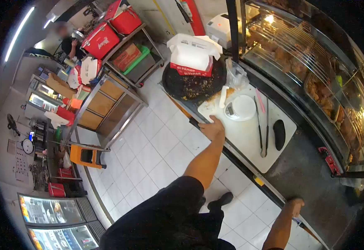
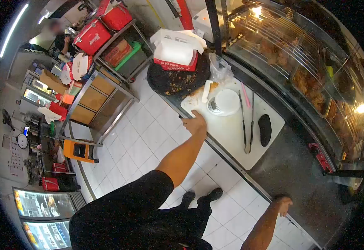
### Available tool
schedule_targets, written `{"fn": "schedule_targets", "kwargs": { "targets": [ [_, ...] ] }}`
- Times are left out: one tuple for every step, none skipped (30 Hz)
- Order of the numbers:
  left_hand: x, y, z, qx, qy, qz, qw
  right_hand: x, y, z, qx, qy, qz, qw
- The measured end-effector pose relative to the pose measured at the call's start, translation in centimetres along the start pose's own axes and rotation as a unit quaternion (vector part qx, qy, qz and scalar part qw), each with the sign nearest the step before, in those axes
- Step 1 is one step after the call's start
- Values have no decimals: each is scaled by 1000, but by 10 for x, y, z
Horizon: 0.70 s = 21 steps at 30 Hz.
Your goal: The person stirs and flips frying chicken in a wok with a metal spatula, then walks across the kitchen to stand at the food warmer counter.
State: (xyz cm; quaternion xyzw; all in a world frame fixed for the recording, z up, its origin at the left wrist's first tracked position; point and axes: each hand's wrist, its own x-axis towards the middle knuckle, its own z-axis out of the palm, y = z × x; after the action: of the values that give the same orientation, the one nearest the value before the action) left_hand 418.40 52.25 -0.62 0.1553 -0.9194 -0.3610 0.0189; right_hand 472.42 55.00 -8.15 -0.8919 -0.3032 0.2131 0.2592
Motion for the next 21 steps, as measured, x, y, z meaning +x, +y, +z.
{"fn": "schedule_targets", "kwargs": {
  "targets": [
    [3,0,8,-3,-5,7,1000,37,25,22,-9,7,1,1000],
    [5,-11,10,3,-8,8,1000,57,49,22,-29,11,1,1000],
    [-2,6,-15,18,-63,-23,998,41,43,5,-38,11,1,999],
    [-1,7,-10,10,-31,-14,999,-8,-6,-10,-26,10,2,1000],
    [-2,2,-5,6,0,-6,1000,-19,-14,-15,-19,10,2,1000],
    [-1,0,-5,4,2,-4,1000,-29,-21,-18,-18,11,2,1000],
    [0,2,-5,1,2,-2,1000,-32,-23,-18,-14,14,2,1000],
    [-1,2,-5,-1,2,-2,1000,-34,-24,-20,-13,17,1,1000],
    [-1,1,-5,-5,-10,-8,1000,-37,-26,-20,-12,20,-1,1000],
    [0,2,-6,-9,-21,-13,1000,-37,-30,-21,-11,21,-2,1000],
    [1,1,-7,-13,-33,-19,999,-38,-33,-21,-10,22,-4,1000],
    [1,2,-6,-9,-27,-18,999,-39,-37,-22,-9,23,-4,1000],
    [2,0,-3,-5,-22,-17,1000,-44,-41,-23,-9,25,-5,1000],
    [3,-2,0,-1,-16,-16,1000,-49,-45,-25,-9,27,-5,1000],
    [3,-4,3,0,-5,-12,1000,-55,-50,-27,-8,28,-6,1000],
    [3,-4,5,2,6,-8,1000,-53,-46,-26,-7,30,-7,1000],
    [3,-5,6,3,17,-4,1000,-52,-43,-26,-6,31,-7,999],
    [4,-6,8,2,14,-4,1000,-50,-39,-26,-5,33,-7,999],
    [4,-5,6,1,10,-3,1000,-48,-38,-26,-4,35,-7,999],
    [3,-4,3,0,6,-3,1000,-46,-38,-27,-2,37,-7,999],
    [2,-3,1,-4,6,-2,1000,-45,-38,-27,-1,38,-7,999]
  ]
}}
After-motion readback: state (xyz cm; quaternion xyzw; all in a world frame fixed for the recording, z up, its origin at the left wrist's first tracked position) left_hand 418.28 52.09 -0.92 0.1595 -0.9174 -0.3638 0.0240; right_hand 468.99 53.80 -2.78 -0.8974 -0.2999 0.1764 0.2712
